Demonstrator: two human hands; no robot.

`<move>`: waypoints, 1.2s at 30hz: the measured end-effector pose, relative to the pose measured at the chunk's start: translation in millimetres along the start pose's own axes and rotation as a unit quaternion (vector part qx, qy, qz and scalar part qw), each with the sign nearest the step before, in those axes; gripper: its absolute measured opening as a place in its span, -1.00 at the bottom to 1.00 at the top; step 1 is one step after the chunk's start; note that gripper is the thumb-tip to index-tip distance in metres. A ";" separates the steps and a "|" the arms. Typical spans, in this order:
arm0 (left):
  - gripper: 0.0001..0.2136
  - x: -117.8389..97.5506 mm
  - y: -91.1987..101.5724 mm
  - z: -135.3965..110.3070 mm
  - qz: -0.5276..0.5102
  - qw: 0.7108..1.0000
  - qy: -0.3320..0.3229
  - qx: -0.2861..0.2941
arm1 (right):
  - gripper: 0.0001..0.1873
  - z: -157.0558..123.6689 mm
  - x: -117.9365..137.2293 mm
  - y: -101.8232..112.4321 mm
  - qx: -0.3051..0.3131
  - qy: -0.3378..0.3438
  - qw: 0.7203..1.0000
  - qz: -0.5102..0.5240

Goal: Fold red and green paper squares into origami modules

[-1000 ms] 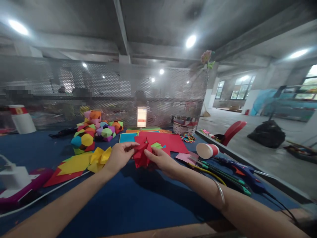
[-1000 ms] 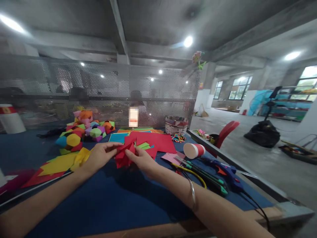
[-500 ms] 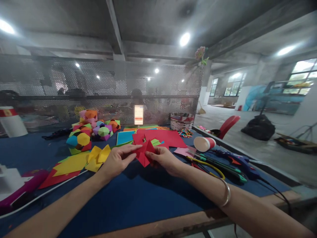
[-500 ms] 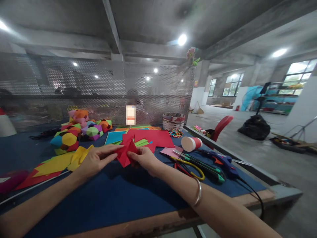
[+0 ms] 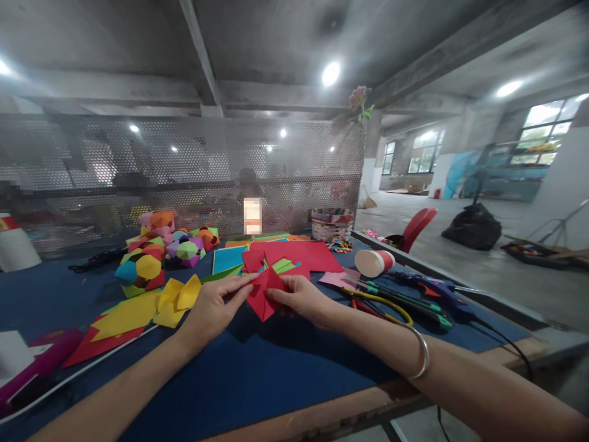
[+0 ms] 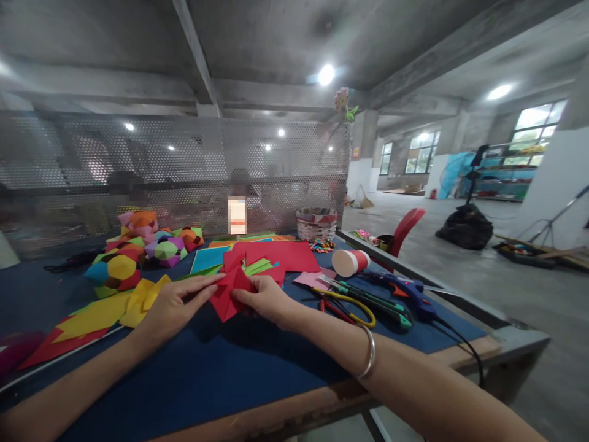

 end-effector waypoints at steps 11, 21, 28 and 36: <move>-0.67 14.6 5.5 5.0 0.044 0.996 0.068 -0.029 | -0.70 0.7 0.8 -1.4 0.017 0.028 0.999 -0.016; -0.68 16.8 0.9 7.9 -0.006 0.994 0.057 -0.088 | -0.72 2.9 -4.4 1.1 -0.008 0.017 0.999 -0.035; -0.73 -10.3 6.7 2.6 0.022 0.996 -0.076 -0.052 | -0.70 8.7 -9.4 7.5 -0.048 0.016 0.998 -0.027; -0.65 -1.2 3.7 -1.8 0.028 0.996 -0.069 0.055 | -0.67 9.5 -13.5 5.4 -0.039 0.027 0.999 -0.022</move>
Point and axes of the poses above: each hand's wrist, its own z-axis towards the middle knuckle, its own y-axis out of the back of the hand, x = y × z, the point moved 1 cm from there along z, towards the middle knuckle, and after that the axes turned 12 degrees about -x, right-handed, at the moved point
